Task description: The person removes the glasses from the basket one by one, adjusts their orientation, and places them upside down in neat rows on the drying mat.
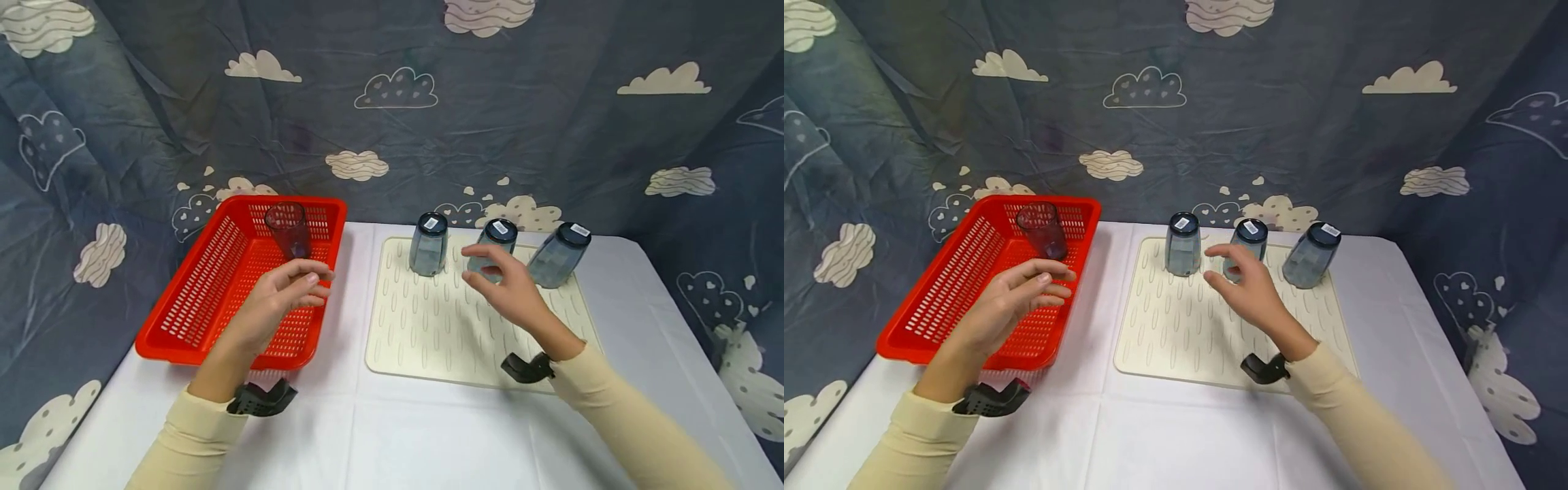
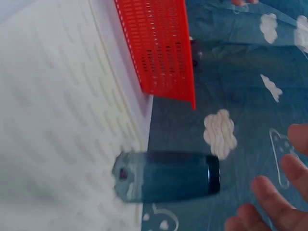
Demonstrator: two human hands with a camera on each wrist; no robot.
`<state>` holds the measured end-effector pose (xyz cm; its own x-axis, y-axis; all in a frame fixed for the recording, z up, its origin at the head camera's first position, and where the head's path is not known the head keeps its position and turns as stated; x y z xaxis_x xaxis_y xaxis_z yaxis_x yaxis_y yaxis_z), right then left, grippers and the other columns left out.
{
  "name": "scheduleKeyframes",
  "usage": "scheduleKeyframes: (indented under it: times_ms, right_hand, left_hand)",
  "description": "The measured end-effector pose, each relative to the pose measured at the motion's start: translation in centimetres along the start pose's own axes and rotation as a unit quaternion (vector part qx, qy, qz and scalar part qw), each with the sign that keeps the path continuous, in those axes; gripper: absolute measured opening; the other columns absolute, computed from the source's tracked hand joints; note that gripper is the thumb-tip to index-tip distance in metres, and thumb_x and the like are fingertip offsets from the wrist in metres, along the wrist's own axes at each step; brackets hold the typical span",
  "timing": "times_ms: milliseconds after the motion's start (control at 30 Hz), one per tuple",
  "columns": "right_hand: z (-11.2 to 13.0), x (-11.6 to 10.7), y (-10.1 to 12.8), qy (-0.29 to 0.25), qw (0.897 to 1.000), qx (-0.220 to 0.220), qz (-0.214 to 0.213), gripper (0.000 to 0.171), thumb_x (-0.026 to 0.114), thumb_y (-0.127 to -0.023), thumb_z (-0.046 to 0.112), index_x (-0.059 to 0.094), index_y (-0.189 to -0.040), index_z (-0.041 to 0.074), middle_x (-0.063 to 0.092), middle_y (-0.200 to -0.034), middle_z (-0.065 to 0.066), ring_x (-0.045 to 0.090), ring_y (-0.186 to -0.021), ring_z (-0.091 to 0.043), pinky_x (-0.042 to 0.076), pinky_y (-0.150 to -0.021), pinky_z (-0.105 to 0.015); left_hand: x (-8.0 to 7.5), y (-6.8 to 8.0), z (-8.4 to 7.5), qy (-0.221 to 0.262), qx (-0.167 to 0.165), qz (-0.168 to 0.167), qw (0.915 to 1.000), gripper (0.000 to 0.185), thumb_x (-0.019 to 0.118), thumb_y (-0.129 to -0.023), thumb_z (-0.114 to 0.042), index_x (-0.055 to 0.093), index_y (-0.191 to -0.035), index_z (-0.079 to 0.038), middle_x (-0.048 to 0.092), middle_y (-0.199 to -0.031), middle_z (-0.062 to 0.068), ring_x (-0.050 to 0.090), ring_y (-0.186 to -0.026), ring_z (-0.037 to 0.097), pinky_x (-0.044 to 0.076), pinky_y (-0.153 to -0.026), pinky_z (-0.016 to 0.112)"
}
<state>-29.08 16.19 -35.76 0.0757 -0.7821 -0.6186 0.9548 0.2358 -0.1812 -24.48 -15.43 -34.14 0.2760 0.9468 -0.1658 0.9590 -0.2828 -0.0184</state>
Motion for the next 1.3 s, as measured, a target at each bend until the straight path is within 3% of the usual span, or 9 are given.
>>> scheduleKeyframes:
  times_ms: [267,433,533,633,733,800,900,1167,1300]
  right_hand:
    - [-4.1,-3.1,6.2,0.010,0.996,0.084,0.022,0.042,0.059,-0.100,0.021,0.051,-0.138,0.007,0.052,-0.143,-0.017,0.047,-0.133,-0.037,0.046,-0.103,-0.051]
    - [-5.5,-3.1,7.9,0.003,0.993,0.108,0.037,0.044,0.059,-0.100,0.025,0.051,-0.139,0.007,0.053,-0.144,-0.017,0.049,-0.131,-0.034,0.047,-0.093,-0.016]
    - [-5.8,-2.8,8.5,-0.008,0.993,0.110,0.039,0.043,0.059,-0.100,0.025,0.052,-0.138,0.006,0.054,-0.142,-0.016,0.050,-0.130,-0.033,0.043,-0.088,-0.009]
    - [-6.1,-2.6,8.9,-0.013,0.993,0.114,0.038,0.042,0.058,-0.100,0.025,0.052,-0.137,0.007,0.055,-0.141,-0.016,0.051,-0.130,-0.033,0.045,-0.090,-0.015]
    - [-6.2,-2.4,9.2,-0.014,0.993,0.112,0.037,0.040,0.059,-0.100,0.025,0.054,-0.136,0.007,0.057,-0.139,-0.015,0.054,-0.127,-0.027,0.047,-0.090,-0.019]
    - [-6.3,-2.2,9.4,-0.015,0.994,0.105,0.036,0.038,0.059,-0.100,0.024,0.055,-0.134,0.007,0.058,-0.137,-0.015,0.056,-0.123,-0.020,0.048,-0.090,-0.020]
    - [-6.6,-1.9,9.7,-0.022,0.994,0.099,0.038,0.037,0.060,-0.100,0.023,0.056,-0.133,0.007,0.059,-0.136,-0.014,0.056,-0.118,-0.010,0.050,-0.088,-0.019]
    - [-7.2,-1.6,10.4,-0.026,0.992,0.112,0.045,0.037,0.059,-0.100,0.023,0.056,-0.132,0.004,0.059,-0.136,-0.015,0.056,-0.122,-0.028,0.051,-0.087,-0.020]
    - [-7.5,-1.9,10.5,-0.020,0.993,0.111,0.036,0.036,0.059,-0.100,0.022,0.057,-0.131,0.005,0.060,-0.134,-0.015,0.057,-0.120,-0.019,0.051,-0.086,-0.020]
  left_hand:
    - [-4.9,-0.8,-0.6,-0.097,-0.051,-0.057,0.9923,0.043,0.051,-0.102,-0.034,0.054,-0.131,-0.002,0.060,-0.120,0.001,0.064,-0.095,0.006,0.054,-0.087,0.020]
    - [-7.6,-1.7,-0.9,-0.177,-0.090,-0.086,0.9763,0.052,0.049,-0.101,-0.043,0.049,-0.140,-0.008,0.054,-0.132,0.010,0.061,-0.102,0.014,0.048,-0.094,0.032]
    - [-8.4,-2.4,-1.2,-0.216,-0.088,-0.101,0.9671,0.052,0.050,-0.101,-0.044,0.049,-0.140,-0.010,0.053,-0.138,0.014,0.057,-0.110,0.026,0.046,-0.095,0.038]
    - [-9.2,-3.4,-1.7,-0.266,-0.072,-0.120,0.9538,0.050,0.052,-0.100,-0.042,0.052,-0.137,-0.008,0.054,-0.138,0.015,0.055,-0.115,0.034,0.048,-0.093,0.043]
    - [-10.0,-4.7,-1.9,-0.325,-0.062,-0.140,0.9333,0.051,0.055,-0.098,-0.040,0.052,-0.137,-0.006,0.055,-0.139,0.019,0.055,-0.115,0.037,0.048,-0.094,0.051]
    - [-10.5,-5.9,-1.8,-0.360,-0.057,-0.143,0.9204,0.055,0.057,-0.097,-0.037,0.050,-0.139,-0.004,0.051,-0.143,0.021,0.052,-0.122,0.040,0.044,-0.101,0.057]
    - [-10.8,-7.7,-1.0,-0.391,-0.052,-0.130,0.9098,0.062,0.060,-0.094,-0.035,0.044,-0.143,-0.002,0.043,-0.147,0.025,0.043,-0.131,0.044,0.035,-0.110,0.062]
    - [-11.3,-11.0,1.2,-0.397,-0.057,-0.107,0.9096,0.074,0.065,-0.090,-0.034,0.035,-0.148,0.001,0.035,-0.150,0.028,0.036,-0.136,0.046,0.029,-0.116,0.063]
    - [-11.4,-12.2,2.6,-0.392,-0.074,-0.093,0.9122,0.084,0.069,-0.087,-0.031,0.028,-0.152,0.002,0.033,-0.153,0.029,0.033,-0.139,0.047,0.027,-0.117,0.064]
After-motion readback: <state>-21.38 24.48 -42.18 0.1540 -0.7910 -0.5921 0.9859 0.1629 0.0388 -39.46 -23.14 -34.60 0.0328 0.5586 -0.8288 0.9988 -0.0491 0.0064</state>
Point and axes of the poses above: each hand's wrist, its own y-axis away from the middle knuckle, its own x-axis out of the palm, z = x × y, the point moved 9 cm from there along -y, towards the middle knuckle
